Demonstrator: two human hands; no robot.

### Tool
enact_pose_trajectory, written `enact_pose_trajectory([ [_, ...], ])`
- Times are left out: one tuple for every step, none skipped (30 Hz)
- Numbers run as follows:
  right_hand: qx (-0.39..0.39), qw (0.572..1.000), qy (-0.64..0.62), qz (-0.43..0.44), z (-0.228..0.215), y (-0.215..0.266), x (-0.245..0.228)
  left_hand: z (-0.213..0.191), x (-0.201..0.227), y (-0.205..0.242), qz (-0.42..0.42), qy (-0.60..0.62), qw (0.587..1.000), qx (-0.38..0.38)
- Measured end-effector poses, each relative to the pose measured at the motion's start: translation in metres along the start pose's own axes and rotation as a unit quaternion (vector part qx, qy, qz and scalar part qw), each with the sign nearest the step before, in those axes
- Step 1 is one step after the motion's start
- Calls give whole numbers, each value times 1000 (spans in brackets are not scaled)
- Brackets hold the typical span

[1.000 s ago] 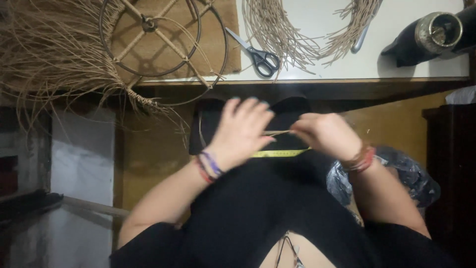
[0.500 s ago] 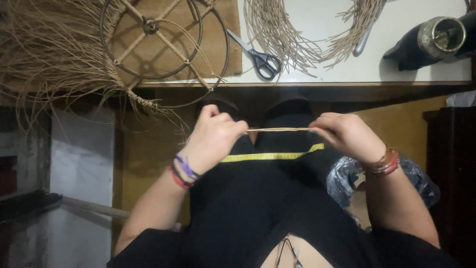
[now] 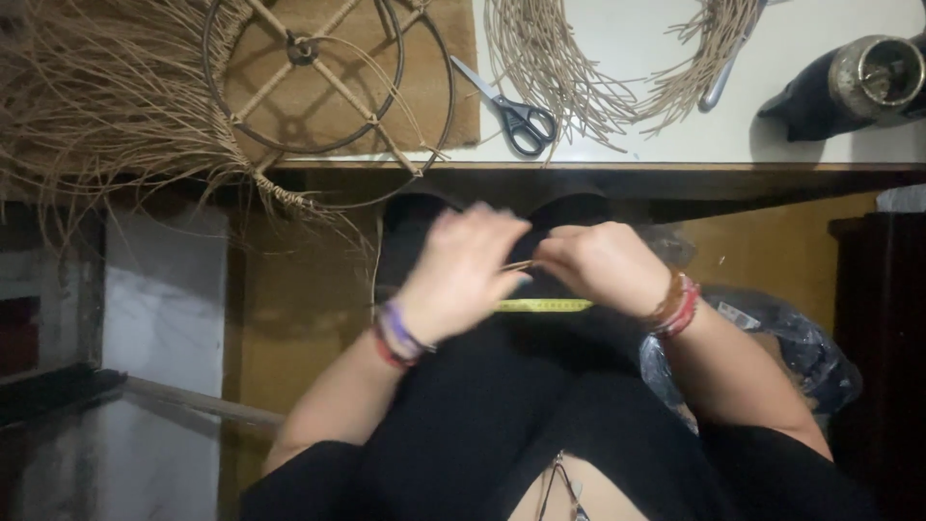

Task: Measuring and cutting natural fiber strips using a measuring tape and scissors.

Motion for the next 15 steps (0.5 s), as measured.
enact_pose_trajectory([
  [3, 999, 28, -20, 1, -4, -6, 17, 10, -1, -35, 129, 989, -57],
  [7, 998, 57, -38, 1, -7, -11, 35, 21, -2, -67, 257, 958, -112],
  [7, 998, 57, -38, 3, -9, -7, 34, 23, -2, -67, 257, 958, -112],
  [-10, 999, 46, -25, 7, -12, -2, 32, 23, -2, -79, 246, 960, -104],
  [-26, 999, 35, -12, 11, -15, 4, 31, 23, -3, -90, 235, 963, -96],
  [-27, 999, 34, -10, 7, -16, 7, 33, 19, -1, -89, 237, 962, -99],
  [-21, 999, 32, 14, 2, -17, 13, 35, 14, 0, -98, 230, 963, -100],
  [-14, 999, 31, 36, -4, -20, 18, 37, 8, 2, -109, 223, 964, -99],
  [-15, 999, 32, 35, -5, -23, 28, 40, 0, 4, -110, 224, 963, -99],
  [1, 999, -4, 54, -8, -26, 40, 42, -11, 7, -136, 238, 957, -91],
  [16, 996, -40, 72, -10, -30, 52, 44, -22, 10, -161, 252, 951, -83],
  [15, 996, -41, 72, -6, -39, 67, 40, -29, 12, -162, 252, 950, -84],
  [54, 994, -37, 83, -5, -48, 83, 36, -38, 16, -192, 278, 938, -73],
  [92, 991, -31, 93, -5, -57, 99, 32, -47, 19, -222, 302, 925, -60],
  [91, 991, -31, 92, 4, -71, 108, 27, -48, 18, -224, 303, 925, -60],
])
Point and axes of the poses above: each hand's wrist, its own y-axis away from the middle knuckle, its own z-axis out of the palm, x = y × z, the point moved 5 cm from there along -y, towards the middle knuckle
